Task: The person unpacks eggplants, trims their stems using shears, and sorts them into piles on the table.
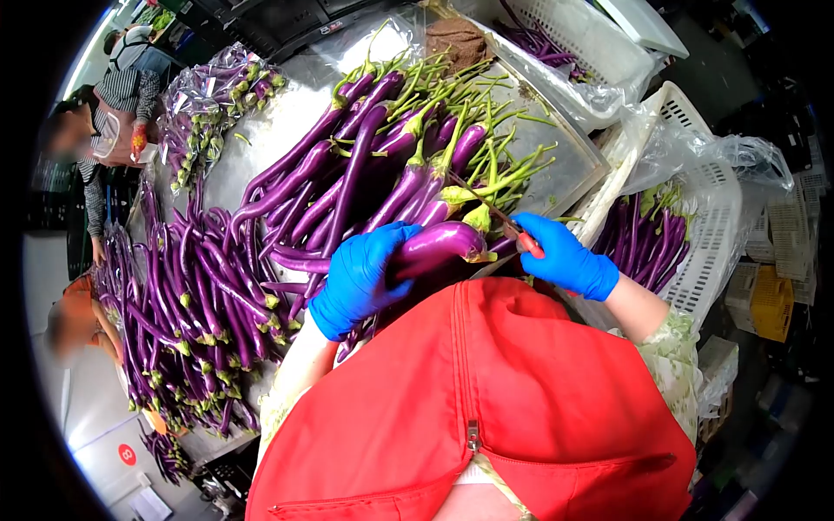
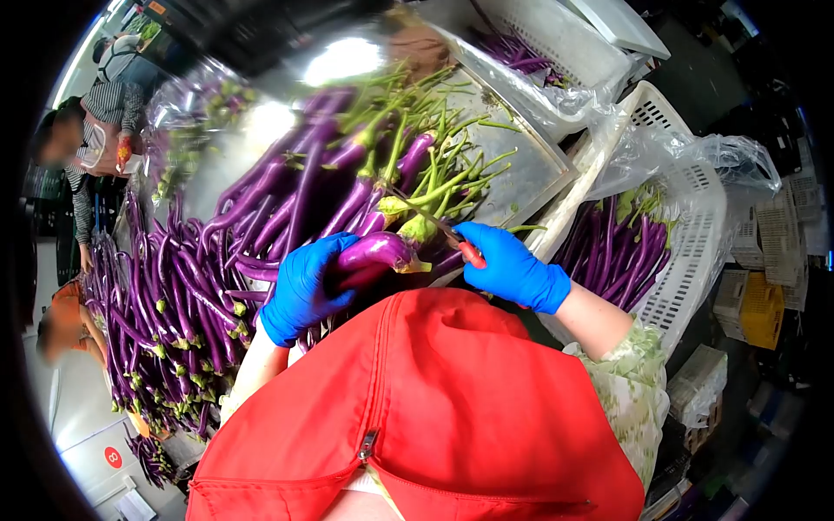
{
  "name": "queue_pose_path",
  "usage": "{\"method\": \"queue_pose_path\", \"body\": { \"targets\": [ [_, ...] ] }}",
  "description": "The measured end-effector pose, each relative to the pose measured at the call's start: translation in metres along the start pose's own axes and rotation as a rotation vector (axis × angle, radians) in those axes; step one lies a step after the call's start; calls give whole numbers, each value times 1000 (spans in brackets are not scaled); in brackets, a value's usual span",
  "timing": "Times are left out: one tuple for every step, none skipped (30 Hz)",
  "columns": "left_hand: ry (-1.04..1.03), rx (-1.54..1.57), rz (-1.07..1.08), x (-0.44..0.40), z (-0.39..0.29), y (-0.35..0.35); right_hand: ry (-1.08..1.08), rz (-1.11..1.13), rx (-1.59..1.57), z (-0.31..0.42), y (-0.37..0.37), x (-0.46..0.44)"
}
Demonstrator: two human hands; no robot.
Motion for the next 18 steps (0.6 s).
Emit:
{"method": "queue_pose_path", "body": {
  "targets": [
    [4, -5, 2, 0, 1, -1, 4, -20, -22, -1, -1, 0],
    [8, -10, 4, 0, 1, -2, 12, -22, -13, -2, -2, 0],
    [10, -15, 6, -1, 1, -3, 20, -25, -3, -2, -3, -1],
    [8, -12, -6, 0, 2, -3, 31, -25, 5, -2, -4, -2],
    [10, -13, -22, 1, 4, -1, 27, -23, 31, -5, -3, -3],
    [16, -20, -42, 2, 7, 3, 30, -17, 56, -7, -3, -5],
    [38, -22, -35, 3, 9, 6, 37, -7, 78, -9, -3, -7],
    [64, -28, -32, 3, 11, 8, 39, -48, 40, -8, 1, -6],
    [101, -42, -41, 5, 13, 14, 51, -77, 2, -5, 4, -1],
    [155, 10, -64, 7, 15, 28, 113, -75, -45, 1, 2, -8],
    [189, 31, -94, 10, 17, 44, 18, -24, -283, -22, -7, -15],
    [219, 90, -155, 16, 18, 56, -103, -69, -576, -34, -9, -16],
    [260, 119, -216, 21, 21, 74, -244, -117, -642, -50, -3, -23],
    [293, 125, -322, 30, 17, 100, -205, -89, -680, -40, 2, -25],
    [239, 238, -501, 42, 13, 124, -276, -261, -679, -18, 6, -15],
    [209, 239, -711, 55, 6, 153, -182, -215, -719, -39, 13, -21],
    [277, 410, -911, 76, 12, 178, -143, -209, -787, -49, 17, -22],
    [318, 583, -1111, 95, 23, 196, -121, -130, -880, -53, 13, -33]
  ]
}}
Point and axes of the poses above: each hand's wrist, its own x-axis away from the middle knuckle, its own y-axis out of the back of the hand, z = x × y, the point moved 8 cm from there along -x, towards the middle knuckle, and after that the axes turned 8 degrees about -z, right-handed, at the moved point
